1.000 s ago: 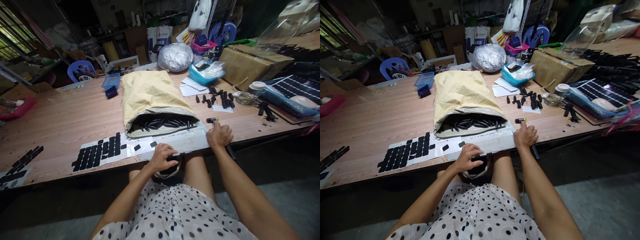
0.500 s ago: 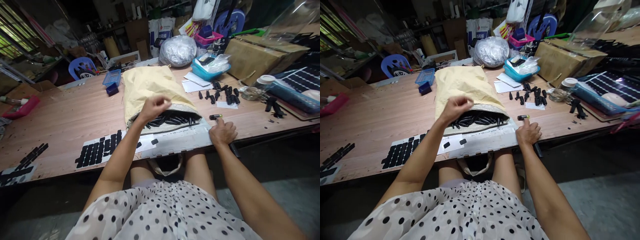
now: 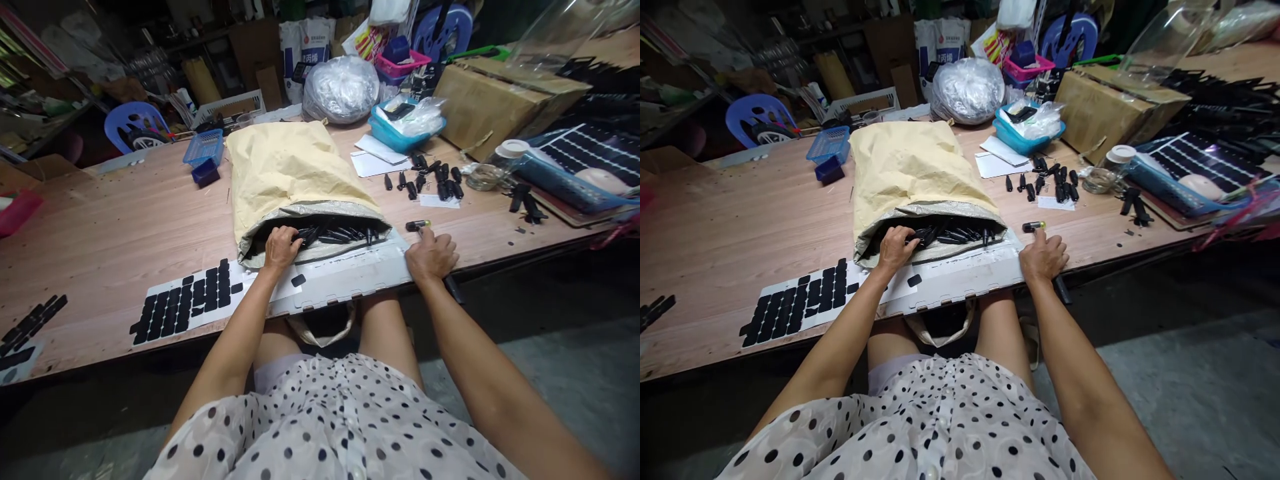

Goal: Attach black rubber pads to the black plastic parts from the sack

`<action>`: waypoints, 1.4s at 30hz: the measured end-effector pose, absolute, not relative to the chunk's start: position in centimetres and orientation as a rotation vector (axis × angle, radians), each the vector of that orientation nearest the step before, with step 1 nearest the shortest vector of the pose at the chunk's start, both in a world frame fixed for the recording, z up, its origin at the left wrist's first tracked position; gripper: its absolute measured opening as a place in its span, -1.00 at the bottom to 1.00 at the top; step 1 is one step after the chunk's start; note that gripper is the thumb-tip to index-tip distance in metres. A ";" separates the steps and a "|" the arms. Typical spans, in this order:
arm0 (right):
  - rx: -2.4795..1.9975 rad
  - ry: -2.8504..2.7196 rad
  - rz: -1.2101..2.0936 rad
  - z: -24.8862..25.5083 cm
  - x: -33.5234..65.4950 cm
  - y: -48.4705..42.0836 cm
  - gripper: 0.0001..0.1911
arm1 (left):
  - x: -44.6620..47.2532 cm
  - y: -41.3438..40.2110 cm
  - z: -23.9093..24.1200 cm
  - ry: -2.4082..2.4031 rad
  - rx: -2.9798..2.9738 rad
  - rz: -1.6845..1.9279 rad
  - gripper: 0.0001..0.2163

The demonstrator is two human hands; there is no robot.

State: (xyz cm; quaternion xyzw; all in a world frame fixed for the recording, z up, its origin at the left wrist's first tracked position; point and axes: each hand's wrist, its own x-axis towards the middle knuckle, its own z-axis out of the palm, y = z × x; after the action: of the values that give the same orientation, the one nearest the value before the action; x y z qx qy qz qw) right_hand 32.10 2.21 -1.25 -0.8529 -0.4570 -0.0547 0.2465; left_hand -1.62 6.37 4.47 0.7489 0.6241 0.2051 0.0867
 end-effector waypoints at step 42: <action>-1.534 -1.795 0.353 1.6 20.3 -9.0 -0.57 | 2.0 -1.4 -1.4 1.489 2.049 0.704 -0.88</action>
State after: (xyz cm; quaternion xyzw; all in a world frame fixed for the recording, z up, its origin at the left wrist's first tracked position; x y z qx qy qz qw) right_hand 20.34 -9.03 1.57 -0.5973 -0.6991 0.1375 0.3683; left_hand 1.97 -1.45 -1.44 0.7540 0.5478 0.2592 0.2536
